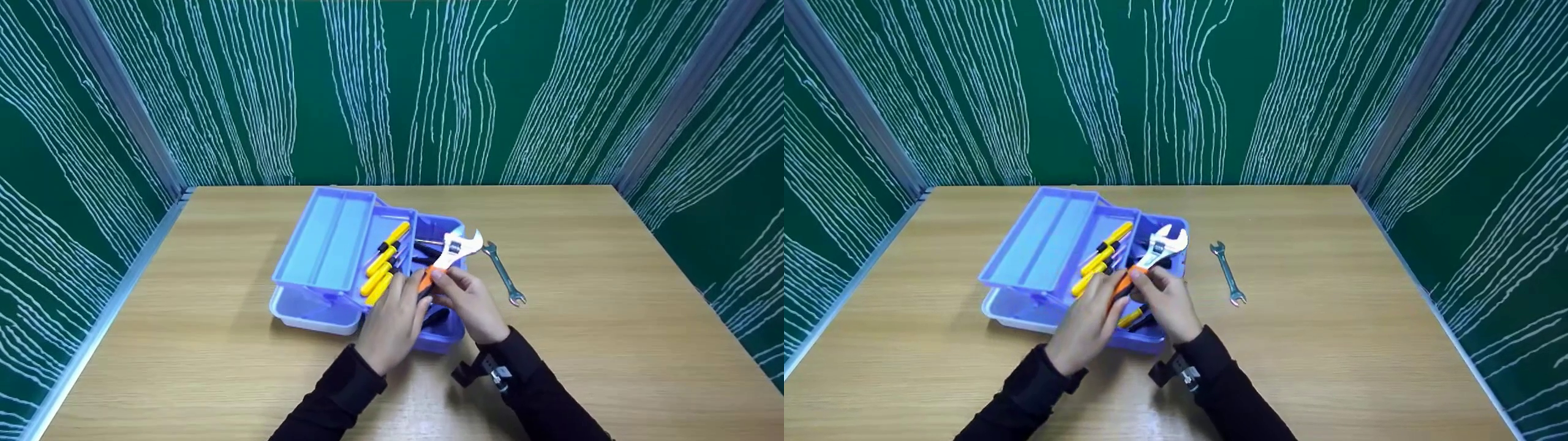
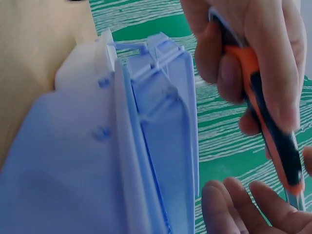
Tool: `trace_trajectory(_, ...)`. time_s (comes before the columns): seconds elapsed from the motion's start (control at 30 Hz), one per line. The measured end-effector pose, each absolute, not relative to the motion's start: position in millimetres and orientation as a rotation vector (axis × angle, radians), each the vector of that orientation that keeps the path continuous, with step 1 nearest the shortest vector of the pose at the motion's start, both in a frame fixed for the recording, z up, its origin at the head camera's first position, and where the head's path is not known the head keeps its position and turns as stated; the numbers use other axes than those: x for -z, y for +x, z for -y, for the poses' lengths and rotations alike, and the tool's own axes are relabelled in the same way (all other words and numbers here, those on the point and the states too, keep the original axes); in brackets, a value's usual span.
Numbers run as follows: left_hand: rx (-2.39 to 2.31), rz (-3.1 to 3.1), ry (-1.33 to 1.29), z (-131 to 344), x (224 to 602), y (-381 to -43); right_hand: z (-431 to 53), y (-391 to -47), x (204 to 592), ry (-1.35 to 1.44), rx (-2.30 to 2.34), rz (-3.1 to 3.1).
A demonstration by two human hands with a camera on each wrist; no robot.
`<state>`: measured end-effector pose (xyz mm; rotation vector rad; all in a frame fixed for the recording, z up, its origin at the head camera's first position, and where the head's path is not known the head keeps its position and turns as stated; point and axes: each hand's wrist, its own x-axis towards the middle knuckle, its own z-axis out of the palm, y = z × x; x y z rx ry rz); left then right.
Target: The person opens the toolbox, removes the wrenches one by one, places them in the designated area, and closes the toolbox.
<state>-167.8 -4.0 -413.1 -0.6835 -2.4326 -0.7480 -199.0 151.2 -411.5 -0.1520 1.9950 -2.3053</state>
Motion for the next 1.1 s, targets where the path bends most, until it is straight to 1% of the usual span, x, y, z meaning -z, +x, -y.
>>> trace_trajectory(0.33,0.822,2.468,-0.679,2,418,-165,-145,-197,412,-0.047,2.310,-1.948)
trace_trajectory(0.5,0.839,2.475,-0.685,2,417,-163,-149,-196,409,-0.073,2.262,-1.917)
trace_trajectory(0.73,0.855,2.400,-0.720,14,404,-164,-162,-200,400,-0.080,2.274,-1.880)
trace_trajectory(0.83,0.867,2.340,-0.680,25,394,-167,-172,-203,395,-0.089,2.321,-1.838)
trace_trajectory(0.97,0.895,2.320,-0.557,46,382,-172,-188,-207,389,-0.123,2.343,-1.809)
trace_trajectory(1.1,0.936,2.337,-0.428,70,374,-178,-207,-213,387,-0.094,2.343,-1.823)
